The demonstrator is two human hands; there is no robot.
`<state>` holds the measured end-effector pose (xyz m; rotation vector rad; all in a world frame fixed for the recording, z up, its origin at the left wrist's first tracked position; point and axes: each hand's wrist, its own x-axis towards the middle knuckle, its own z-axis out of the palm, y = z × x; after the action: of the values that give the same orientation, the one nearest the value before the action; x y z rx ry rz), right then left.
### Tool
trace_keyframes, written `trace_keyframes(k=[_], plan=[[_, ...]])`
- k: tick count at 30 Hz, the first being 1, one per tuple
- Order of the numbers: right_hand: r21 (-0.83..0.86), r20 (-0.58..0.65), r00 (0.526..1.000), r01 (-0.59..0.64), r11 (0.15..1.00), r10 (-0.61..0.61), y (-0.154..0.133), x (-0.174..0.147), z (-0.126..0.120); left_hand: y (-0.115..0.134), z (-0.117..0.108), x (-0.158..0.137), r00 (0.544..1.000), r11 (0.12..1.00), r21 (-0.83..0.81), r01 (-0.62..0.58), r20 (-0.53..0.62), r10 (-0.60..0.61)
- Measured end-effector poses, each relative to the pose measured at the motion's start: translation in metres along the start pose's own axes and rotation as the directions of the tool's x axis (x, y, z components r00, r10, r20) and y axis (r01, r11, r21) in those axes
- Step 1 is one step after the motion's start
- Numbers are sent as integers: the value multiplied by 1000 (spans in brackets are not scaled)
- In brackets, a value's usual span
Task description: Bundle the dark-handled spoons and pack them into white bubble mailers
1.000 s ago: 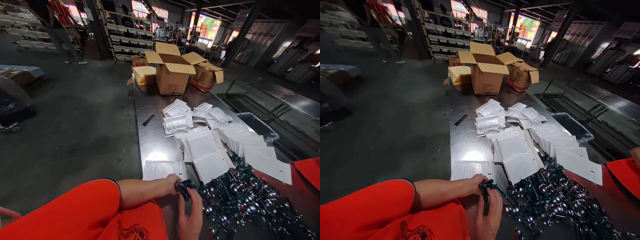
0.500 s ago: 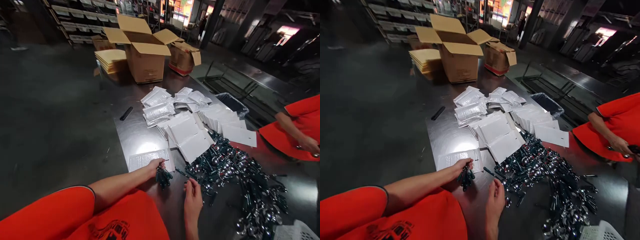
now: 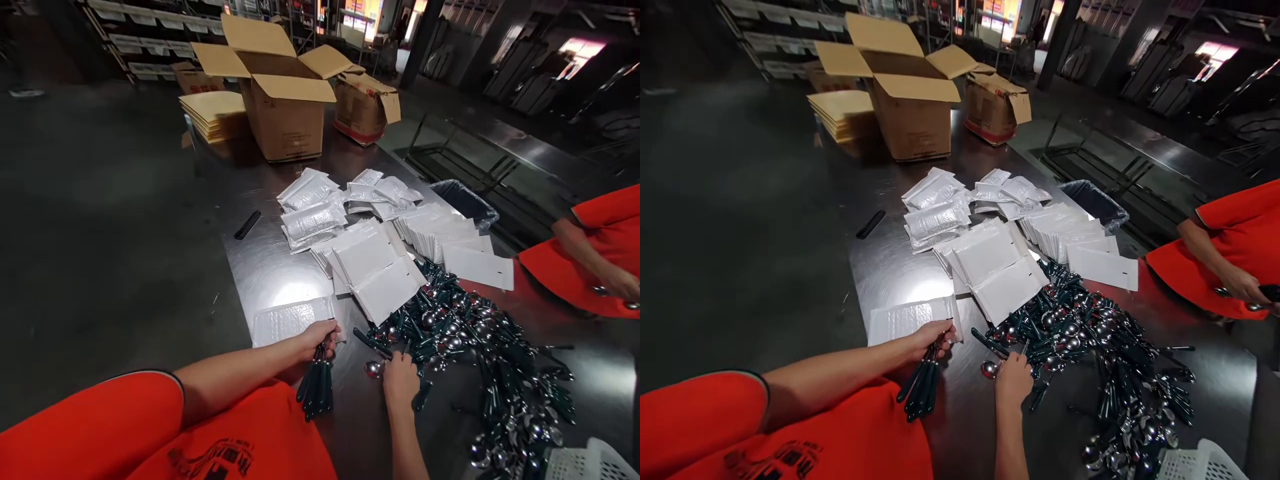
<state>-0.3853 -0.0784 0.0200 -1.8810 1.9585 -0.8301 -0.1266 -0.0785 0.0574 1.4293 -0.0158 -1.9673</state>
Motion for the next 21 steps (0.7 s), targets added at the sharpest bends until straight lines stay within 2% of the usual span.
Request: trace_keyframes(k=[6, 11, 16, 18, 19, 21], plan=[[-40, -45, 999, -13, 999, 11, 3, -1, -15, 4, -1, -10, 998, 999, 5, 49, -28, -49], [19, 1, 999, -47, 999, 47, 3, -3, -24, -2, 0, -12, 995, 995, 18, 100, 10, -100], [145, 75, 984, -171, 975, 161, 6, 15, -58, -6, -9, -5, 991, 994, 26, 108, 70, -110], [288, 195, 963, -236, 928, 185, -12, 21, -72, -10, -9, -1, 984, 990, 46, 134, 111, -138], [362, 303, 941, -262, 895, 153, -26, 22, -76, -13, -8, 1, 979, 987, 65, 149, 129, -156], [441, 533, 846, -244, 863, -33, -63, 22, -76, -20, -2, 5, 967, 979, 116, 168, 175, -187]])
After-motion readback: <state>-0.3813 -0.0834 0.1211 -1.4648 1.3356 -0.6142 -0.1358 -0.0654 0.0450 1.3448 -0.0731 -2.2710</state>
